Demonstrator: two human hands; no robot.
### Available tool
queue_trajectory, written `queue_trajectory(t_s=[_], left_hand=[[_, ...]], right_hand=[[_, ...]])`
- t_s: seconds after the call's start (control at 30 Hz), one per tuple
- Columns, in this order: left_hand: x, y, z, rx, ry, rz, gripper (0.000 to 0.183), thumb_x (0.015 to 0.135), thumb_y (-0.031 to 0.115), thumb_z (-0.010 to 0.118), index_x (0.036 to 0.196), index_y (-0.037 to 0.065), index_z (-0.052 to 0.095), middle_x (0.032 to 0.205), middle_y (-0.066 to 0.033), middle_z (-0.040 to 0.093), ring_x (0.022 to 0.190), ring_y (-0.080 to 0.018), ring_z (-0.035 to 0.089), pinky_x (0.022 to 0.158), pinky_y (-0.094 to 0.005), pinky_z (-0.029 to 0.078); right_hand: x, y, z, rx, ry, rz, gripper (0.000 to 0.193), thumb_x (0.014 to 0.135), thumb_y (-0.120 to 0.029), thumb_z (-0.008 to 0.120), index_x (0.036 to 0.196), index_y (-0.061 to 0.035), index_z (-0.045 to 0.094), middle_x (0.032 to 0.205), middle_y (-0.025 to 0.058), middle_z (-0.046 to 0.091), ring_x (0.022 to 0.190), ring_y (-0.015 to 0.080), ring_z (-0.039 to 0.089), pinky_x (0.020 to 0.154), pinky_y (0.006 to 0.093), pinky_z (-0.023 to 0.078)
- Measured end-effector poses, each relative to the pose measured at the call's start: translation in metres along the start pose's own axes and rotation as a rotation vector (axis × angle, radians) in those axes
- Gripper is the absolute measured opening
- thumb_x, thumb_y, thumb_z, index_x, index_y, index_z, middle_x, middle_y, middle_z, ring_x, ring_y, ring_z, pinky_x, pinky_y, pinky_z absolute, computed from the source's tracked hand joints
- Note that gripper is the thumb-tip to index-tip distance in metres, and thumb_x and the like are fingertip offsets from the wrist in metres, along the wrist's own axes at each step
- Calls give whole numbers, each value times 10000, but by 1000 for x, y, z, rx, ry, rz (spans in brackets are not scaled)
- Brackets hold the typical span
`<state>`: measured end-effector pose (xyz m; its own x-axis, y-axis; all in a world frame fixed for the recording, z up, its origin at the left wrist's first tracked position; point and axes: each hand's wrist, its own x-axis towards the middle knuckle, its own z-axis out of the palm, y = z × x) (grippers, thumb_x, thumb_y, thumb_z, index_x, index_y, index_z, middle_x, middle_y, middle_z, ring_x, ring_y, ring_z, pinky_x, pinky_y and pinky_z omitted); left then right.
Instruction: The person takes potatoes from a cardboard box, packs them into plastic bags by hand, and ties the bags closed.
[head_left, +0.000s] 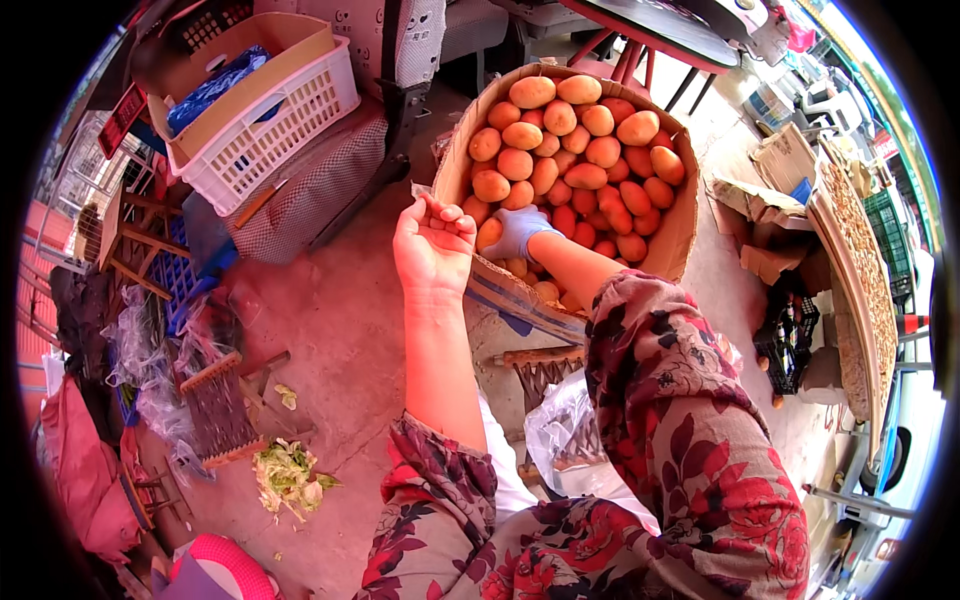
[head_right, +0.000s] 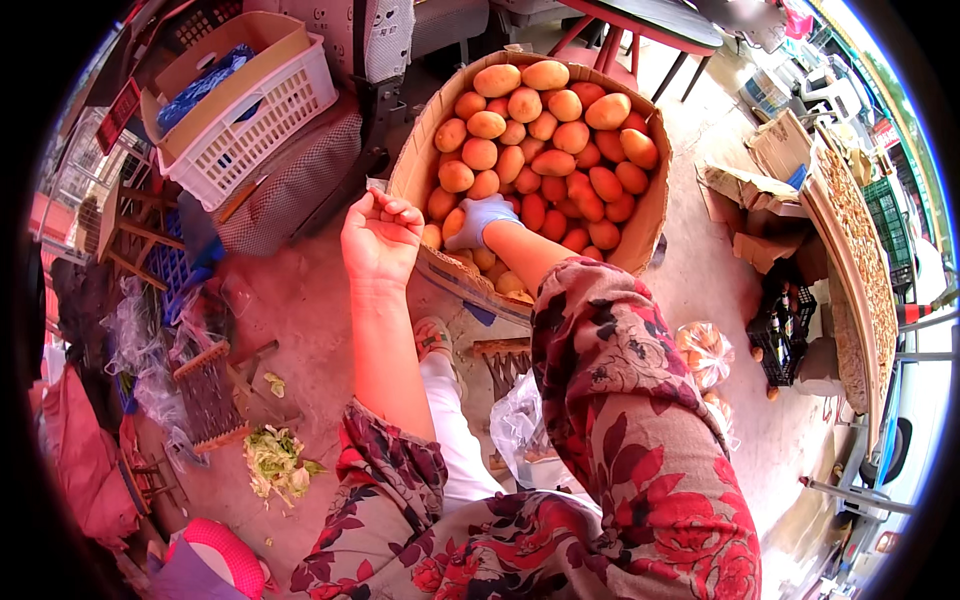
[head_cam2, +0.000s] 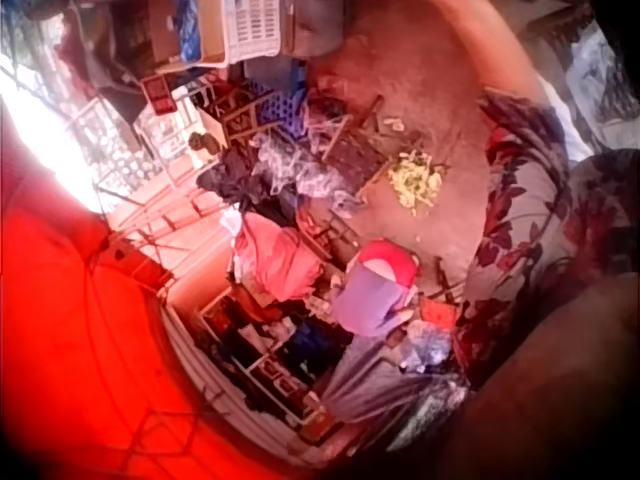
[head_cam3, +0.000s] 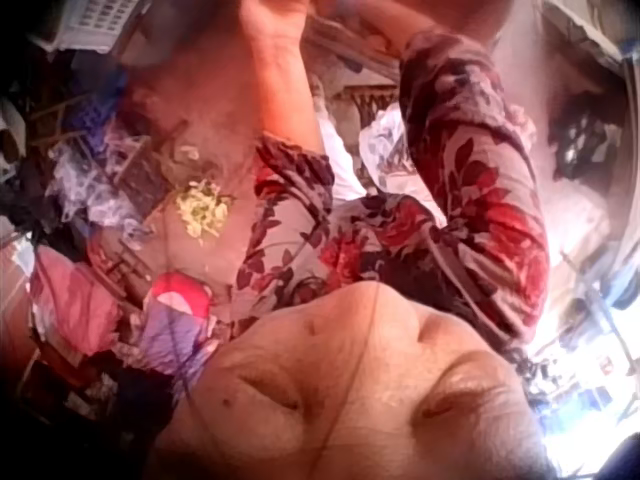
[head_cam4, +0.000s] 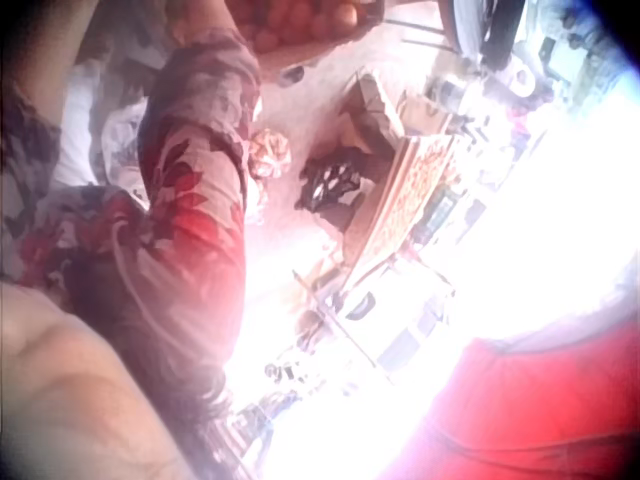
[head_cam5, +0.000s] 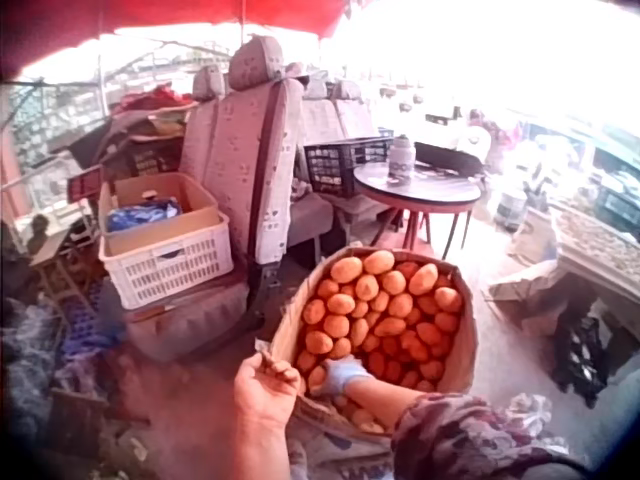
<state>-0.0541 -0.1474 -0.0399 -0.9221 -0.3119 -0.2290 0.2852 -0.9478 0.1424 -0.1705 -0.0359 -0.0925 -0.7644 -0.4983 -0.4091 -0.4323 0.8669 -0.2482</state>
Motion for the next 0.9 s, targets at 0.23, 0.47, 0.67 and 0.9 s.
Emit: queue_trajectory(t_s=[0.23,0.47,0.67,0.9], left_hand=[[-3,4,6,75,-11,59,89,854,139,523,813,69,562,726,-34,555,680,-155,526,659,-303,440],[-28,-73,34,952,-327,-140,418,863,363,601,1114,55,470,1071,-29,518,967,-87,487,820,-237,422],[-43,-115,31,502,-403,-553,440,897,354,498,1202,37,464,1057,-147,585,906,-284,620,737,-394,544],[-49,-164,32,253,-132,-729,386,868,343,509,1108,42,513,930,-167,614,845,-340,620,701,-465,538]], right_hand=[[-24,12,-13,238,-83,-225,798,514,-454,765,1171,-61,541,1169,223,507,1079,323,508,901,337,442],[-159,50,-76,432,617,-555,686,531,-232,827,1117,-62,512,1096,147,424,1061,309,407,962,367,349],[-218,105,-45,1250,586,-587,726,734,-48,694,1348,-7,310,1347,120,340,1245,214,355,1031,322,318],[-228,151,-33,1634,557,-502,606,824,-37,632,1352,-13,337,1262,85,477,1113,149,495,910,276,447]])
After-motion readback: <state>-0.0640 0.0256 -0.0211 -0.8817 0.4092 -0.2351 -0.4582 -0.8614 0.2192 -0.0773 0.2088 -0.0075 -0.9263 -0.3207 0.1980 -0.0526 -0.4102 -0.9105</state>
